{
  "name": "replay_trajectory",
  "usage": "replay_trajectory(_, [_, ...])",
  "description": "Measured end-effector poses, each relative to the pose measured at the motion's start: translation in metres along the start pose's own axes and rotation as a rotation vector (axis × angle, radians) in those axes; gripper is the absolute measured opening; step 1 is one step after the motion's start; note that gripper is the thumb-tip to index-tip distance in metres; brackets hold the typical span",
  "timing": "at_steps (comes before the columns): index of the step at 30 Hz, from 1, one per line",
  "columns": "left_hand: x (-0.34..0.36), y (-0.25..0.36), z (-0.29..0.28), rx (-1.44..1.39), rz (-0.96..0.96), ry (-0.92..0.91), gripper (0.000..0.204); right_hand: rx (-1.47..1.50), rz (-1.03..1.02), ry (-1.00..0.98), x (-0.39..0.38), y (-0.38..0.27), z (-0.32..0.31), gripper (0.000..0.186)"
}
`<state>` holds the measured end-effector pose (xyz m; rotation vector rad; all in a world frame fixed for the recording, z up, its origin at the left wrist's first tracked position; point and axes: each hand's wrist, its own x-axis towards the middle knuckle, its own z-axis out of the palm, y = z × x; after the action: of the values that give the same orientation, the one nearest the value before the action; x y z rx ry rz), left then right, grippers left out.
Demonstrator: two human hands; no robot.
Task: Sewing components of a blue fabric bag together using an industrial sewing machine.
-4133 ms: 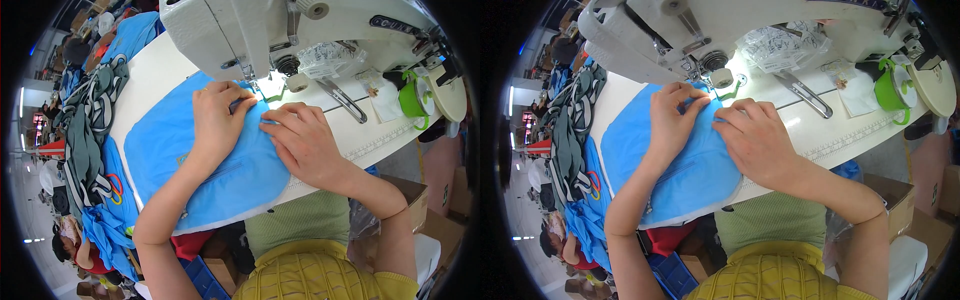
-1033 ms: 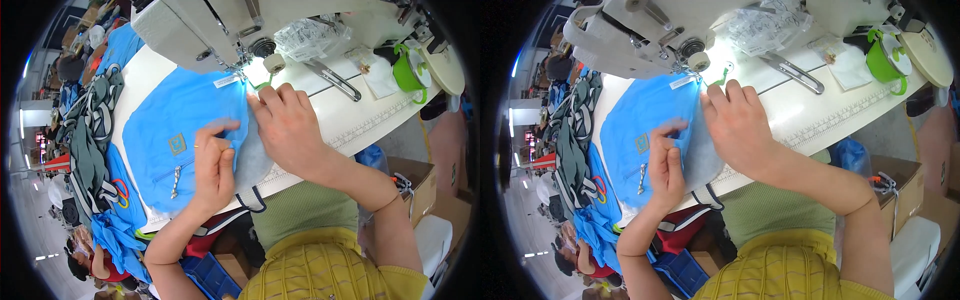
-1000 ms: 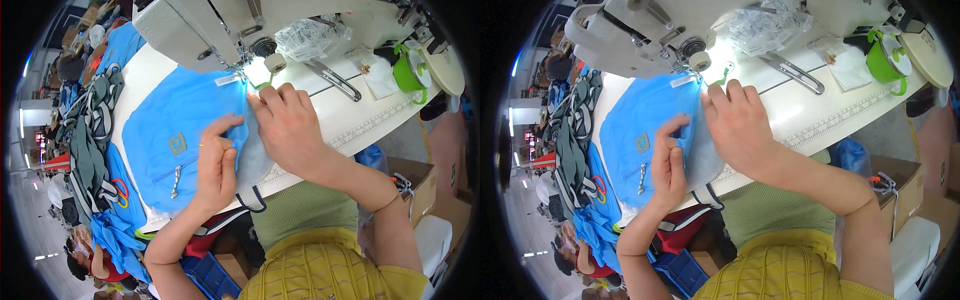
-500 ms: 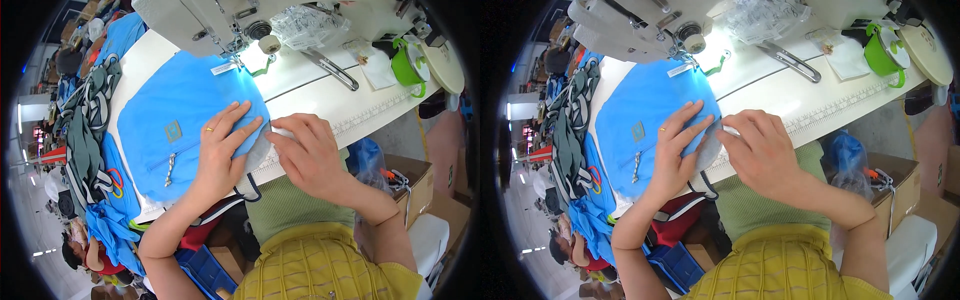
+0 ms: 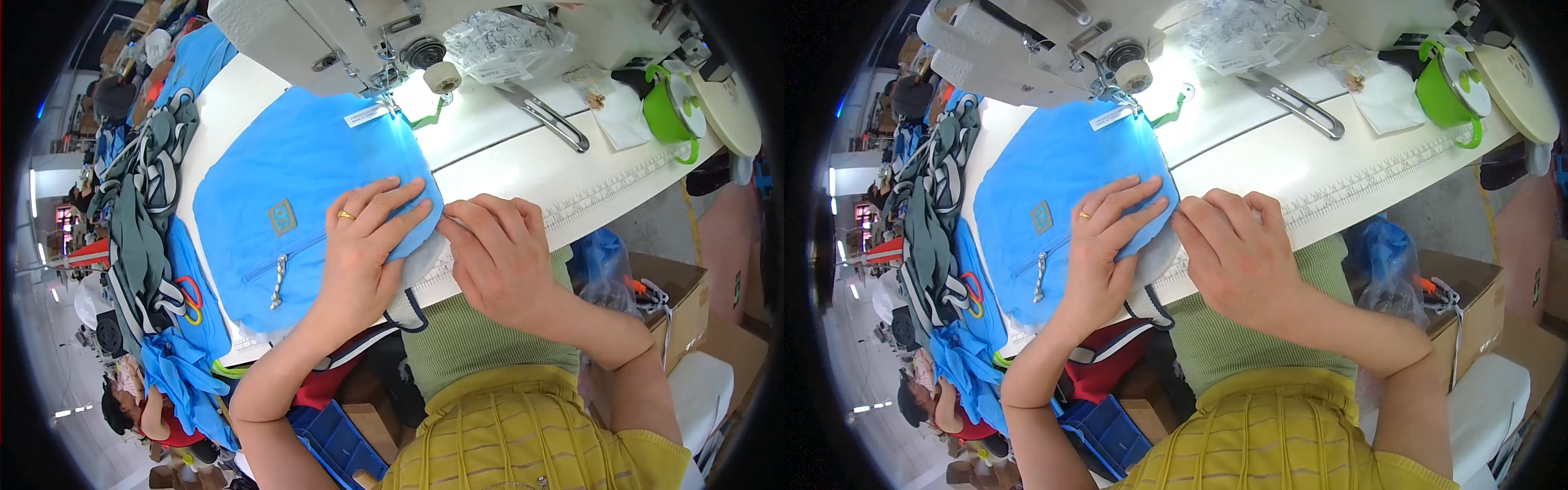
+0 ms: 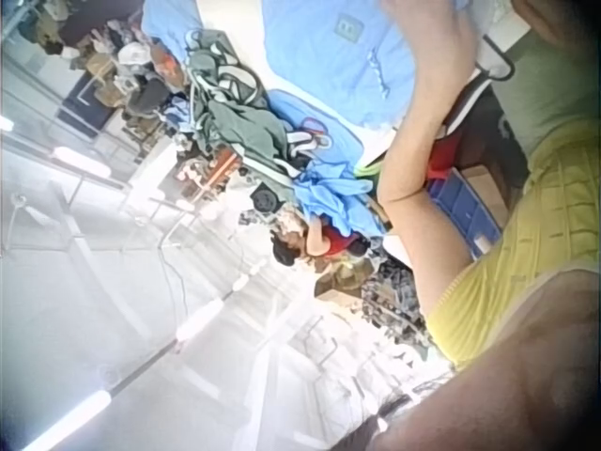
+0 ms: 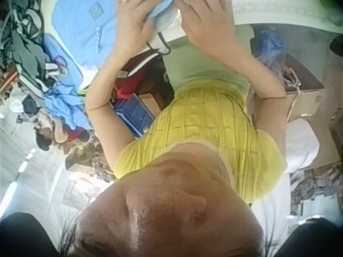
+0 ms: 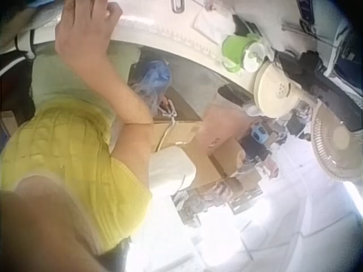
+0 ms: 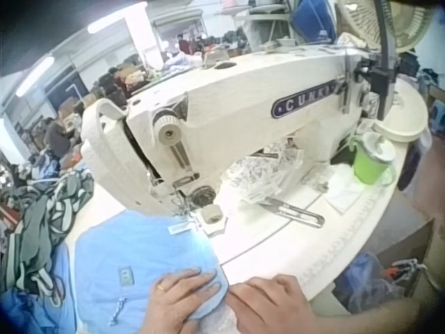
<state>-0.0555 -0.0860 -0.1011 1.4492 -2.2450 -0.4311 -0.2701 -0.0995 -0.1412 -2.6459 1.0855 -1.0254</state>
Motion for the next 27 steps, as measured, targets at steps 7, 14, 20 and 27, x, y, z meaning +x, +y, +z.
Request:
replay_trajectory(7, [-0.004,-0.003,0.01,0.059,0.028,0.039,0.065,0.022,-0.029,-0.06,0.003,0.004,-0.008,0.039])
replay_trajectory(14, [0.0,-0.005,0.008,0.05,0.008,0.043,0.061,0.045,-0.039,-0.161,0.02,0.008,-0.019,0.037])
replay_trajectory(20, [0.015,-0.019,0.009,0.076,0.028,0.099,0.057,0.063,-0.057,-0.119,0.037,0.019,-0.012,0.032])
replay_trajectory(27, [0.032,-0.044,0.006,0.102,0.074,0.122,0.053,0.035,-0.056,-0.085,0.049,0.028,0.008,0.034])
